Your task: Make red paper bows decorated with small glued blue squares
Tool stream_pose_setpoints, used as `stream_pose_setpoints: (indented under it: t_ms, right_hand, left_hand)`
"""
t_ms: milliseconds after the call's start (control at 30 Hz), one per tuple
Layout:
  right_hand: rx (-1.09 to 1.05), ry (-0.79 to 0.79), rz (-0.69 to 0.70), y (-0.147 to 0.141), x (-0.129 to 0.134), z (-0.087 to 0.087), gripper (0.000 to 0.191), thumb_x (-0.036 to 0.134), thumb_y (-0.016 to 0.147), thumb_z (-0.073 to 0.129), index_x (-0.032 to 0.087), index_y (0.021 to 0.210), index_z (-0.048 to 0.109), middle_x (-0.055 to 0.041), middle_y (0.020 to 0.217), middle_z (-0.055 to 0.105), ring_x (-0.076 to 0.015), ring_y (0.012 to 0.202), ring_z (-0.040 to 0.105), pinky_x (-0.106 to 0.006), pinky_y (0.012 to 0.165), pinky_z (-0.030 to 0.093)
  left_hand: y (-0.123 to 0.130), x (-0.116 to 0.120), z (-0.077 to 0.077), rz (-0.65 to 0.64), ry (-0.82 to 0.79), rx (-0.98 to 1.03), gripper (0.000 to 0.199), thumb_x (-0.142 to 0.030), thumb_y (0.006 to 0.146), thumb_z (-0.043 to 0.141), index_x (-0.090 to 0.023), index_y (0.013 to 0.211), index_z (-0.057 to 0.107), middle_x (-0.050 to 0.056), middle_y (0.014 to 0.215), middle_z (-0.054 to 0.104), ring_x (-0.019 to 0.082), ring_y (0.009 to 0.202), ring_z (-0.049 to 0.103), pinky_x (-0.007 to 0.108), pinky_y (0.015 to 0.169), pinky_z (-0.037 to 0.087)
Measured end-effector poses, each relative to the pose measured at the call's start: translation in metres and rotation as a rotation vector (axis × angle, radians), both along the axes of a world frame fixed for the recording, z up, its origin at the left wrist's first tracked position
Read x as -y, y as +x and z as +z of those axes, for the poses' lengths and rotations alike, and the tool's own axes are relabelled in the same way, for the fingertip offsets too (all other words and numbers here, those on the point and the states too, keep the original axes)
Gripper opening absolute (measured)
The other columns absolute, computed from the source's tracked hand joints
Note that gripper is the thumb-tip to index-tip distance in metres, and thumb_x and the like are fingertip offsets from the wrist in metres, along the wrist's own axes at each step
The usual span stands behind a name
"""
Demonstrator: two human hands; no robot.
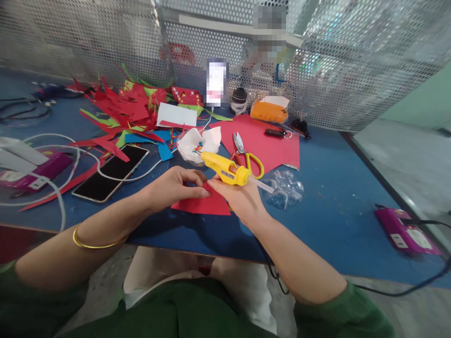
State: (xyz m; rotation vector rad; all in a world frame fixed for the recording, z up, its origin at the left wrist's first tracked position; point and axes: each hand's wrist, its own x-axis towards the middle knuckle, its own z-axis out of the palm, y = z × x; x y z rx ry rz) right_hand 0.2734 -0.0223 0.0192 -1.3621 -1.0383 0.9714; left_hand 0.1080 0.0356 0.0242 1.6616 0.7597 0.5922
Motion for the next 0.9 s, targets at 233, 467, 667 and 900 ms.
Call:
stream_pose_setpoints:
  t_ms: [233, 467, 667, 900]
  right_hand:
    - [-0.063, -0.014, 0.034, 0.0028, 0.0009, 0.0003, 0.018, 0.028, 0.062, 0.081, 0.022, 0.072, 0.067, 0.0011, 0.074, 0.069, -0.0168, 0.073, 0.065, -0.033, 0.072, 0.054]
    - [-0.088, -0.038, 0.047, 0.0016, 0.0017, -0.0008, 0.019, 0.029, 0.062, 0.081, 0.022, 0.071, 0.066, 0.0011, 0.073, 0.068, -0.0161, 0.070, 0.064, -0.032, 0.069, 0.054]
    - [-0.081, -0.100, 0.055, -0.0025, 0.0041, 0.0015, 0.017, 0.030, 0.064, 0.079, 0.023, 0.070, 0.065, 0.0022, 0.066, 0.065, -0.0153, 0.064, 0.061, -0.032, 0.062, 0.053]
    - [-0.088, -0.090, 0.049, -0.0039, 0.0024, -0.0011, 0.017, 0.029, 0.062, 0.079, 0.022, 0.070, 0.066, 0.0006, 0.072, 0.068, -0.0162, 0.069, 0.063, -0.033, 0.066, 0.054]
  left_hand:
    - [-0.0011, 0.0001, 0.0001, -0.001, -0.067, -0.003, 0.022, -0.035, 0.070, 0.076, -0.019, 0.056, 0.071, 0.002, 0.071, 0.067, 0.016, 0.071, 0.057, 0.029, 0.070, 0.045]
    - [0.0001, 0.0020, 0.0014, 0.020, -0.070, -0.048, 0.023, -0.038, 0.070, 0.076, -0.020, 0.056, 0.070, 0.002, 0.069, 0.067, 0.016, 0.070, 0.058, 0.030, 0.070, 0.046]
    - [0.0017, 0.0031, -0.0012, 0.020, -0.061, -0.028, 0.018, -0.031, 0.069, 0.073, -0.020, 0.056, 0.067, 0.000, 0.068, 0.065, 0.014, 0.067, 0.056, 0.029, 0.070, 0.046]
    - [0.0025, 0.0043, -0.0011, 0.037, -0.050, 0.015, 0.015, -0.026, 0.067, 0.072, -0.021, 0.054, 0.066, 0.000, 0.068, 0.064, 0.015, 0.068, 0.056, 0.030, 0.073, 0.047]
